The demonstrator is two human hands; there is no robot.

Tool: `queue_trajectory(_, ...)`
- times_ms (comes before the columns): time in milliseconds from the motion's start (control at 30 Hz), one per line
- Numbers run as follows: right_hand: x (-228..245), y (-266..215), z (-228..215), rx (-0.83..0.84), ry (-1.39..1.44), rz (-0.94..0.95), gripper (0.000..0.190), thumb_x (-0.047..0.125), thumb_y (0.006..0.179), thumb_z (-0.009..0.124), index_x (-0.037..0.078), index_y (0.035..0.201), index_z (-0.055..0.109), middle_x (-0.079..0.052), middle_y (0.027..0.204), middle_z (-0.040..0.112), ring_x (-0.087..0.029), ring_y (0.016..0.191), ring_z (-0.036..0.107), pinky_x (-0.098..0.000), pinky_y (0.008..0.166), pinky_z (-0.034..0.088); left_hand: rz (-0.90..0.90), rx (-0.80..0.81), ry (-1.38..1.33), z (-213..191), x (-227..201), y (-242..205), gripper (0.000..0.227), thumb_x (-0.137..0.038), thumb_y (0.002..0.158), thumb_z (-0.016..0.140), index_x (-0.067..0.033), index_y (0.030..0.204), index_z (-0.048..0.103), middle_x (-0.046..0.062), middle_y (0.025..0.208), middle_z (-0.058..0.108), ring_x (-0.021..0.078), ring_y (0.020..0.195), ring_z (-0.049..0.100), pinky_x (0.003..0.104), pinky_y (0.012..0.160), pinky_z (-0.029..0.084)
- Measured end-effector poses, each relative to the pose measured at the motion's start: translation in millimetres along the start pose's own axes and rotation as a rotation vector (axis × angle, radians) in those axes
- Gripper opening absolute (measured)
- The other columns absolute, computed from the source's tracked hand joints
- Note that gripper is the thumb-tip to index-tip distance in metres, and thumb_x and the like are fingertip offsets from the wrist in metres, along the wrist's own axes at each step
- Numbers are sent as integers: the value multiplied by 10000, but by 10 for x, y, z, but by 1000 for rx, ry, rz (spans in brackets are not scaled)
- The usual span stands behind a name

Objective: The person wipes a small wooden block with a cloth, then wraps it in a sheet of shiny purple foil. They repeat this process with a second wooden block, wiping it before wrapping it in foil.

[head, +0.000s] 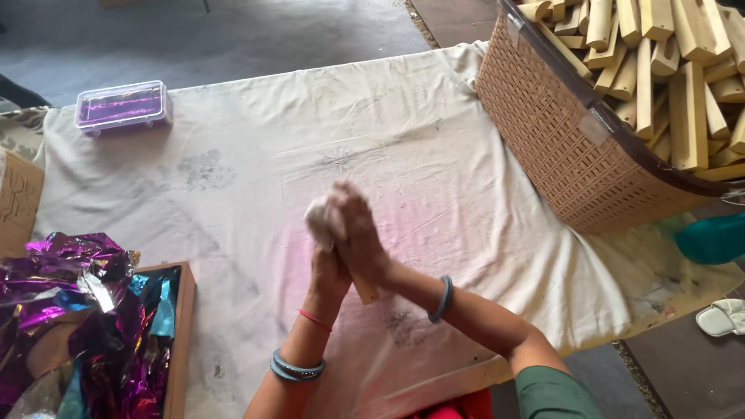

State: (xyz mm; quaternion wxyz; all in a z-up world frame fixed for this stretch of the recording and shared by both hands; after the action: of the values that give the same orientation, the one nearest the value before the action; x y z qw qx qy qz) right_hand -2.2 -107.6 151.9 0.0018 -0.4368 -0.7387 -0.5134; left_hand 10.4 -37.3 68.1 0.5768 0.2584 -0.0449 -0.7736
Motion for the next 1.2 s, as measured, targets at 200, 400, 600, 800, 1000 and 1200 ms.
queue_trajectory(200, 338, -642, -337, 320, 89, -66, 469, 38, 1004, 591, -4, 1459, 487, -237, 1608, 426, -404, 1483, 442, -526, 1193, 424, 112, -501, 73, -33, -384, 61, 432, -276, 1088, 453, -6, 1420, 513, 216, 1370, 613, 306, 1303, 607, 398, 1126, 525)
queue_trajectory(400, 550, -569, -655, 408, 302, -179, 544, 114, 849, 802, 87, 1346, 583, -172, 1420, 546, -361, 1287, 602, -508, 1075, 512, 144, -504, 189, -19, -591, 90, 342, -215, 1114, 461, -85, 1426, 508, 185, 1187, 658, 228, 965, 697, 360, 900, 618)
queue_trajectory(600, 349, -494, -396, 311, 344, -13, 452, 134, 829, 850, 59, 1213, 623, -128, 1202, 636, -285, 1108, 687, -403, 914, 620, 77, -319, 260, -325, -232, 67, 464, -324, 1154, 503, -65, 1538, 486, 97, 1069, 618, 154, 771, 662, 303, 611, 605)
queue_trajectory(800, 102, -397, -217, 218, 6, -75, 317, 90, 938, 790, 26, 1214, 649, -126, 1162, 660, -271, 1080, 672, -405, 888, 582, -20, -304, 132, 352, -193, 84, 607, -357, 1055, 505, -94, 1581, 353, 115, 1501, 531, 222, 1293, 607, 380, 1054, 567)
queue_trajectory(1000, 796, -68, -557, 205, -53, -190, 542, 84, 798, 720, -30, 1320, 626, -183, 1396, 590, -383, 1261, 565, -519, 1070, 429, 16, -395, 272, 146, -297, 46, 586, -400, 1080, 448, -133, 1590, 336, 129, 1567, 474, 267, 1432, 500, 388, 1185, 436)
queue_trajectory(1200, 358, -568, -424, 342, -130, -140, 561, 88, 790, 698, 63, 1343, 606, -106, 1423, 580, -285, 1245, 541, -520, 1094, 396, 13, -267, 295, 275, -308, 132, 490, -395, 1087, 417, -119, 1491, 451, 112, 1542, 485, 310, 1375, 534, 418, 1144, 458)
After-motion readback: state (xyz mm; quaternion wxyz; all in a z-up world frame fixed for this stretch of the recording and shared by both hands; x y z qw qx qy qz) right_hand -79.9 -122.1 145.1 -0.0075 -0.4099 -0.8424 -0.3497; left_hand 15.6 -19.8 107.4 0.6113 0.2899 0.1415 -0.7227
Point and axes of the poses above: each hand's wrist, its own y-axis towards the middle knuckle, its own z-axis out of the palm, x = y × z, the point moved 5 cm from there along y, towards the middle knuckle
